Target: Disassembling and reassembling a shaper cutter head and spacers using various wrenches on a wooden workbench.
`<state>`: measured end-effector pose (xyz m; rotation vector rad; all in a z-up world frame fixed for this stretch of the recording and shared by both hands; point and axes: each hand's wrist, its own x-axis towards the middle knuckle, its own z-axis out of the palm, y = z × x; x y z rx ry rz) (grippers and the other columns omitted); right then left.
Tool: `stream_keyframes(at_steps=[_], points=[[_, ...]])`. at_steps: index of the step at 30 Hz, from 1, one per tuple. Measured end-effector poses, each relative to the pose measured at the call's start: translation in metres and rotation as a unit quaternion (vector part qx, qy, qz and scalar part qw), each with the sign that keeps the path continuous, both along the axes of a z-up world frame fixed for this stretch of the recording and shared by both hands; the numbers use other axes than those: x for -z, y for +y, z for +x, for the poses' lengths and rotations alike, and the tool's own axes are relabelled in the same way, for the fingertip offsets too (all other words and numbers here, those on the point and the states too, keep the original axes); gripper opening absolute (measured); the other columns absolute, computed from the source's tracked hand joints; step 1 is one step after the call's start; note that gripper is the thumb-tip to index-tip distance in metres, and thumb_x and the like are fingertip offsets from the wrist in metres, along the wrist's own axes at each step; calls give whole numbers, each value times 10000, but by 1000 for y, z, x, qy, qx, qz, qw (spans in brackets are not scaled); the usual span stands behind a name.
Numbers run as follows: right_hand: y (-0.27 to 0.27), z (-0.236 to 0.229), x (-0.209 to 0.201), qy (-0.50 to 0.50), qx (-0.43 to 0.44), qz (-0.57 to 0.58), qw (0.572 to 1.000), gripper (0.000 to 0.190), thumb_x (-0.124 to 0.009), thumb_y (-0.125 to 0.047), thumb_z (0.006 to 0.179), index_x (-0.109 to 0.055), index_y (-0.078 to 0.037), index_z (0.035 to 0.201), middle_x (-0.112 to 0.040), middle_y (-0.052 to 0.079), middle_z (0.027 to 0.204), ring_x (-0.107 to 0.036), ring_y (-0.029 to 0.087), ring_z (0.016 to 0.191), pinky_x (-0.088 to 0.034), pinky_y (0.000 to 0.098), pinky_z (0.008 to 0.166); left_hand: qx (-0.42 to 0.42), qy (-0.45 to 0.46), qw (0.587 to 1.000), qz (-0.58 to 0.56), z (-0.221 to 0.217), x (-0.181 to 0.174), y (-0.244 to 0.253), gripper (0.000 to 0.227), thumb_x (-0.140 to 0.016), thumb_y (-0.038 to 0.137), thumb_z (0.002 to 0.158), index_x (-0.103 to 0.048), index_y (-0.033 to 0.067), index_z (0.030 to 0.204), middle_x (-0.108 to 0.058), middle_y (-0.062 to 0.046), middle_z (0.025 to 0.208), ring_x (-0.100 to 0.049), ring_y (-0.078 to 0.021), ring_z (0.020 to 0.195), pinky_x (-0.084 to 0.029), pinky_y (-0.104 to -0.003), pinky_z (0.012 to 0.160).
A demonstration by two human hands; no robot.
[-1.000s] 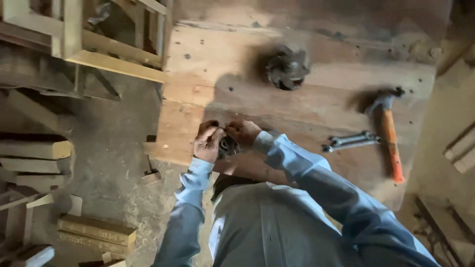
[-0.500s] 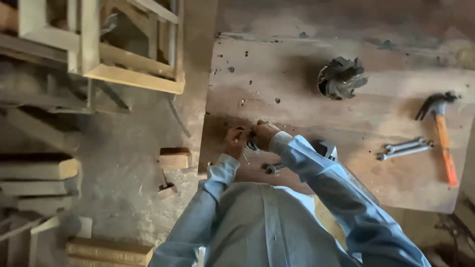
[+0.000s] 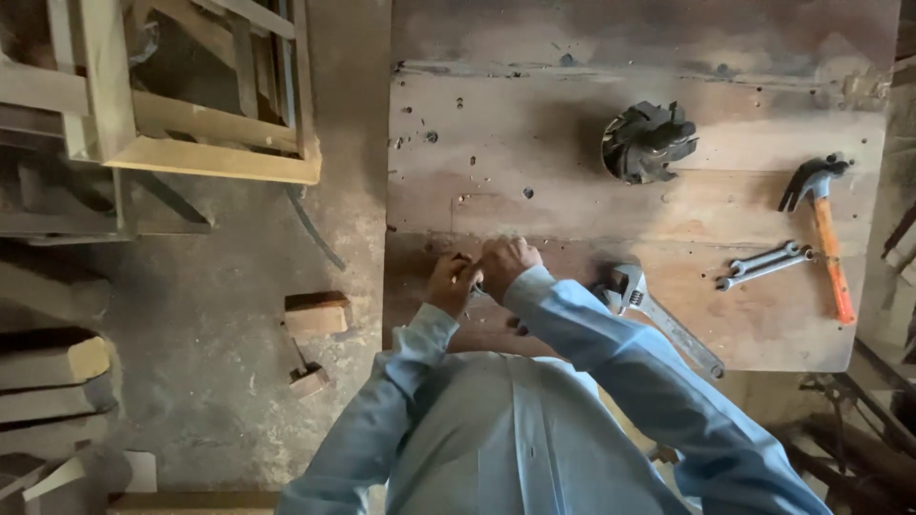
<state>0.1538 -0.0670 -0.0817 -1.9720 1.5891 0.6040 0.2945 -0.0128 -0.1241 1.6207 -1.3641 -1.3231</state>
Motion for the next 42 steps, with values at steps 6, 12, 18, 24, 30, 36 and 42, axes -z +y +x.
stream_keyframes(at_steps=[6, 12, 18, 24, 30, 36, 42], points=[[34, -5, -38, -230, 244, 59, 940, 297, -506, -343, 916, -689, -129, 1008, -736, 211, 962, -683, 464, 1009, -547, 611, 878, -54, 76, 994, 50, 3, -118, 2, 381, -603, 297, 1002, -597, 18, 743, -616, -140, 748, -589, -268, 877, -476, -438, 925], [81, -21, 10, -386, 359, 54, 848, 304, -558, -339, 902, -760, -142, 1014, -727, 221, 927, -688, 436, 943, -552, 536, 834, 101, -108, 983, -105, 25, -38, 48, 128, -686, 247, 928, -757, 149, 969, -712, -75, 1111, -703, -272, 1044, -577, -339, 881], [76, -29, -35, -513, 295, 31, 806, 229, -548, -195, 878, -728, -56, 845, -652, 230, 729, -681, 379, 738, -564, 490, 703, 223, -261, 906, -250, 26, -136, 30, 215, -830, 198, 732, -692, 50, 806, -605, -211, 1230, -682, -434, 1019, -625, -496, 777], [91, -24, -31, -556, 251, 3, 792, 153, -594, -98, 850, -739, -70, 808, -673, 171, 698, -685, 350, 696, -575, 447, 666, 260, -256, 900, -237, 27, -58, 47, 185, -704, 255, 841, -567, 134, 810, -588, -75, 837, -678, -312, 839, -570, -385, 679], [101, -44, -59, -547, 341, 40, 763, 175, -586, -58, 861, -752, -4, 873, -652, 177, 673, -632, 241, 684, -553, 423, 610, 308, -10, 950, -55, 34, -28, 47, 126, -607, 211, 969, -628, 87, 977, -657, -186, 904, -675, -443, 941, -552, -495, 802], [127, -81, -29, -472, 427, 90, 766, 184, -650, -147, 848, -800, -69, 919, -692, 139, 658, -688, 232, 674, -567, 386, 616, 323, 34, 944, -58, 2, -29, 39, 60, -650, 176, 925, -649, 116, 924, -655, -140, 826, -693, -386, 871, -568, -444, 767], [134, -98, -12, -385, 357, 69, 848, 294, -577, -139, 895, -783, -65, 1091, -703, 216, 723, -691, 344, 612, -558, 475, 564, 331, 82, 939, -51, -17, -48, 21, 77, -655, 164, 934, -629, 92, 931, -653, -165, 826, -683, -417, 877, -560, -472, 788]])
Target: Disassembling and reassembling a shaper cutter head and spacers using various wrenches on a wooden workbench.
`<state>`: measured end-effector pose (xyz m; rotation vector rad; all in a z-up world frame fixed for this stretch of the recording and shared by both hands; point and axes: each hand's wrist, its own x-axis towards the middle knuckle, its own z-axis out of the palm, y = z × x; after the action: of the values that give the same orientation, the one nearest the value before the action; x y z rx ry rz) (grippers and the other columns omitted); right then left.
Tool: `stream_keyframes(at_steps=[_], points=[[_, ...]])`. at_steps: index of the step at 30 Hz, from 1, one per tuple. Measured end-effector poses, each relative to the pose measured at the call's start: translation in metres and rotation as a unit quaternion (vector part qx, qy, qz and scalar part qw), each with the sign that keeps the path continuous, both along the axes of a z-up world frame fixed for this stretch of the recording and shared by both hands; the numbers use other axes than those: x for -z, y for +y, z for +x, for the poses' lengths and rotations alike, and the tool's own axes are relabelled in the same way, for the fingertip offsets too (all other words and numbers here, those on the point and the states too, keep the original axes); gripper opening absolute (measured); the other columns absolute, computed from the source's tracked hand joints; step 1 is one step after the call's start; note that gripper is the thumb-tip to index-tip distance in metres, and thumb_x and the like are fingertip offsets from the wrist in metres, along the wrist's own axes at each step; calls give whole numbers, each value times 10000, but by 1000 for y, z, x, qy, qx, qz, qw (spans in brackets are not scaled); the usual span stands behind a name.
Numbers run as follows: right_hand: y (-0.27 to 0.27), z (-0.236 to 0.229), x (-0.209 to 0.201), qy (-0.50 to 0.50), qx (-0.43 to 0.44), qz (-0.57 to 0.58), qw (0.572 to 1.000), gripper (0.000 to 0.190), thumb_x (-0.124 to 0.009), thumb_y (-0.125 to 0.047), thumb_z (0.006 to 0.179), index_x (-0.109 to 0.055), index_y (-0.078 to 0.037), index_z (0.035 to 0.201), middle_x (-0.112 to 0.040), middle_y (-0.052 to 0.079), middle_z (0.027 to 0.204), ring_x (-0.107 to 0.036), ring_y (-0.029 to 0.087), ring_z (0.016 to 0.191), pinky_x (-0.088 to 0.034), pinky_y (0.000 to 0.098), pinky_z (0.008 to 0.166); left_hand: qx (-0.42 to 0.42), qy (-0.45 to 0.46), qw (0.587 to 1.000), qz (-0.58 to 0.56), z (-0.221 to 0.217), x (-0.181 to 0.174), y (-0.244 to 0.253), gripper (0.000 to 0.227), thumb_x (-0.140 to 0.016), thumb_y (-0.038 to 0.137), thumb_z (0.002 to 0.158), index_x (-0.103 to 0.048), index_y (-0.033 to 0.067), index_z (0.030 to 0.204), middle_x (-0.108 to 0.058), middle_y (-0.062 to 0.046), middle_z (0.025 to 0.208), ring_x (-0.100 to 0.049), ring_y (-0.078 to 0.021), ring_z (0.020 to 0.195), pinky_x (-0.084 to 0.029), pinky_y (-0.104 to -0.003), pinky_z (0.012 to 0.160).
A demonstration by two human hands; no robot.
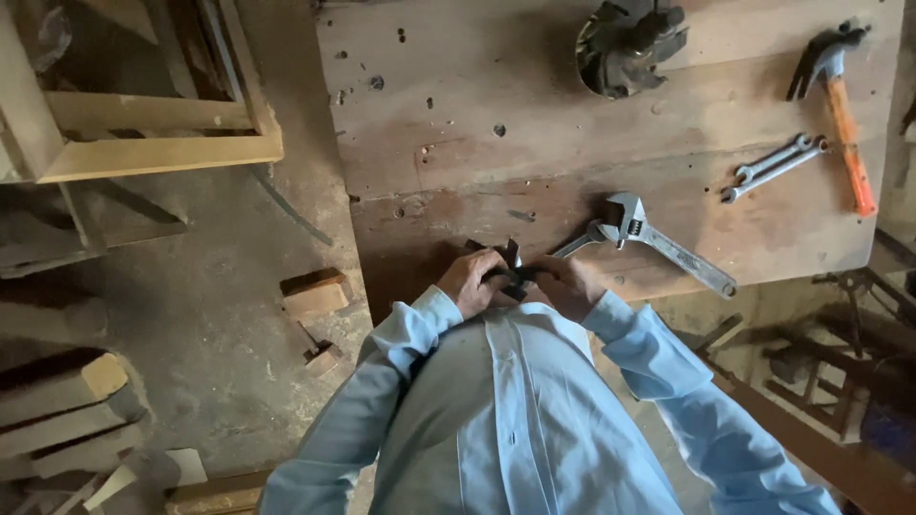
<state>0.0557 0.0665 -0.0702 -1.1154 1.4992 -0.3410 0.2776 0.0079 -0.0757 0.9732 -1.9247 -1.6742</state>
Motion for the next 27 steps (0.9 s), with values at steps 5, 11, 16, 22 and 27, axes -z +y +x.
stream_keyframes(at_steps=[5, 11, 16, 22, 27], points=[[-17, 4, 6, -164, 181, 10, 970, 282, -542, -65, 848, -763, 52, 977, -639, 208, 623, -601, 227, 499, -561, 364, 439, -55, -9, 998, -9, 0, 36, -13, 55, -683, 212, 943, -677, 158, 939, -701, -88, 868, -708, -295, 924, -553, -386, 859], [-46, -14, 37, -193, 272, 73, 940, 262, -567, -18, 839, -744, 81, 1004, -453, 111, 555, -457, 156, 475, -518, 393, 432, -79, -16, 992, -95, -4, 40, -35, 86, -673, 170, 948, -672, 121, 1019, -732, -123, 936, -719, -313, 988, -554, -429, 933], [-57, -23, 15, -184, 225, 111, 951, 220, -594, -26, 824, -728, 61, 975, -408, 70, 537, -453, 154, 446, -588, 412, 459, 180, -529, 690, -460, -18, 86, -17, 569, -286, 142, 1070, -233, 202, 1634, -263, 71, 1676, -299, -124, 1504, -223, -328, 1253], [-70, -15, 22, -190, 199, 104, 956, 200, -566, -32, 846, -717, 63, 934, -405, 66, 541, -441, 140, 455, -558, 379, 454, 43, -173, 965, -190, -22, -2, -50, 85, -601, 178, 899, -632, 230, 840, -553, -13, 820, -692, -327, 727, -625, -394, 639], [-69, -23, 25, -168, 118, 78, 976, 185, -591, -41, 821, -750, 30, 887, -448, 100, 521, -479, 179, 474, -549, 407, 489, 73, -126, 973, -180, -33, -15, -62, 142, -594, 125, 877, -685, 231, 906, -597, -61, 841, -703, -379, 756, -619, -451, 641]])
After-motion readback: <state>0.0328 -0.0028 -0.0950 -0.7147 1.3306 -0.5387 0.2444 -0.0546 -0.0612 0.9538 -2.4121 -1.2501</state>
